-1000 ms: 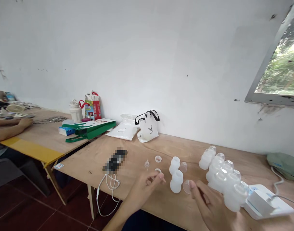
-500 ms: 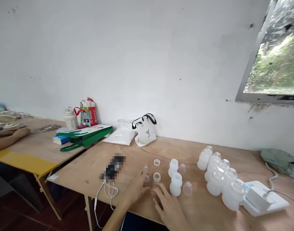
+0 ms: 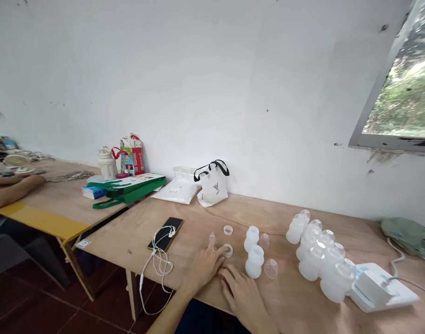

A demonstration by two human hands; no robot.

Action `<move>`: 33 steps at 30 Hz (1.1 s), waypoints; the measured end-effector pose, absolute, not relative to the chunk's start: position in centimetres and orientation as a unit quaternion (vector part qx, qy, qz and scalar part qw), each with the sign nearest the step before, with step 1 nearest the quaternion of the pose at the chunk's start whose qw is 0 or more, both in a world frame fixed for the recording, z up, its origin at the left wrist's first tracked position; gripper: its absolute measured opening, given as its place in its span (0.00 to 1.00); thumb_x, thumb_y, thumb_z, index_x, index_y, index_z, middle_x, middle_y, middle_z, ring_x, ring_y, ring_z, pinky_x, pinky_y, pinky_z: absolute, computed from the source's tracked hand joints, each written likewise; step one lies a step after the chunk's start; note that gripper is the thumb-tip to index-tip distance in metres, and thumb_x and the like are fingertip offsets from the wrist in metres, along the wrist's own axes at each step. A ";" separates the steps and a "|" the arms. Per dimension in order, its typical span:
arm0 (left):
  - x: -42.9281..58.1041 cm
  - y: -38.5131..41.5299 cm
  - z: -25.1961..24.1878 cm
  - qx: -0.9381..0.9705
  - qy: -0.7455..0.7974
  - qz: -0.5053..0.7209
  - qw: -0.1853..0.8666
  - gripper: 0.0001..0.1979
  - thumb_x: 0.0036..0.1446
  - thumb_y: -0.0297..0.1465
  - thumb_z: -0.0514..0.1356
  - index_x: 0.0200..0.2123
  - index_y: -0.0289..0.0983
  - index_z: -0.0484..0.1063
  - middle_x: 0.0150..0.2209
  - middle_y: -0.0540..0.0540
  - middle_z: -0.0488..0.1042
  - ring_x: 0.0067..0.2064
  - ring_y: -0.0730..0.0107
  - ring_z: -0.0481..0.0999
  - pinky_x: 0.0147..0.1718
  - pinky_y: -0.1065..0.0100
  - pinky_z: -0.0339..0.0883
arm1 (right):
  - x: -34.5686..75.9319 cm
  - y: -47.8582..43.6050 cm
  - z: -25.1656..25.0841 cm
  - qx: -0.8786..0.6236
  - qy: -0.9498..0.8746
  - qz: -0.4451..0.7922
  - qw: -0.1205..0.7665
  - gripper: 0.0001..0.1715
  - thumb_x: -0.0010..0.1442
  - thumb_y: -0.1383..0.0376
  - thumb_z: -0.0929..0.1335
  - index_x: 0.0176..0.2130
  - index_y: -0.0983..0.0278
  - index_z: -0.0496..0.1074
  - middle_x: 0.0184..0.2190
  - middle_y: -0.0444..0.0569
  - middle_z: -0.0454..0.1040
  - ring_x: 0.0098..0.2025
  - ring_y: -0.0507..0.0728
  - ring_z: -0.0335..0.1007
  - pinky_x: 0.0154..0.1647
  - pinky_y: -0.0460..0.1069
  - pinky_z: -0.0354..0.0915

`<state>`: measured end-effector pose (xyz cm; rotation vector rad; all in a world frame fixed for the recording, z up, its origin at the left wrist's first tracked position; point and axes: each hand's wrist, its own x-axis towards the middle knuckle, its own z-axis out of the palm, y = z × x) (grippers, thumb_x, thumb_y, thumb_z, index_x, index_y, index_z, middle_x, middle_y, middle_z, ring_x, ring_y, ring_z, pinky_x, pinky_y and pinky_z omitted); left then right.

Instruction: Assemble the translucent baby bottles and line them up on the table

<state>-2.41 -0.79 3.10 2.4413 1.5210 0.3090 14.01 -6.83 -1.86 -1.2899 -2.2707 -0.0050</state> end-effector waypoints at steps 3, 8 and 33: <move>-2.6 -0.5 2.6 0.835 0.519 0.127 0.136 0.16 0.71 0.39 0.55 0.57 0.47 0.74 0.69 0.38 0.59 0.49 0.48 0.81 0.48 0.56 0.71 | 14.1 -6.8 -1.9 -0.472 -0.843 -0.005 0.259 0.15 0.68 0.74 0.64 0.51 0.59 0.71 0.53 0.50 0.78 0.46 0.62 0.81 0.44 0.55 0.75; -3.2 0.9 1.1 0.820 0.489 0.208 0.212 0.13 0.71 0.41 0.54 0.47 0.40 0.72 0.61 0.39 0.68 0.51 0.55 0.76 0.53 0.59 0.66 | 14.2 -6.9 -1.8 -0.481 -0.830 0.004 0.283 0.17 0.69 0.72 0.63 0.54 0.57 0.69 0.58 0.49 0.75 0.49 0.61 0.81 0.46 0.54 0.77; -2.8 0.4 3.8 0.584 0.292 0.325 0.684 0.31 0.58 0.61 0.62 0.40 0.37 0.65 0.34 0.47 0.74 0.31 0.71 0.75 0.24 0.74 0.66 | 15.0 -6.4 -0.9 -0.441 -0.703 0.105 0.548 0.13 0.73 0.62 0.63 0.48 0.58 0.77 0.47 0.52 0.78 0.47 0.58 0.79 0.46 0.49 0.76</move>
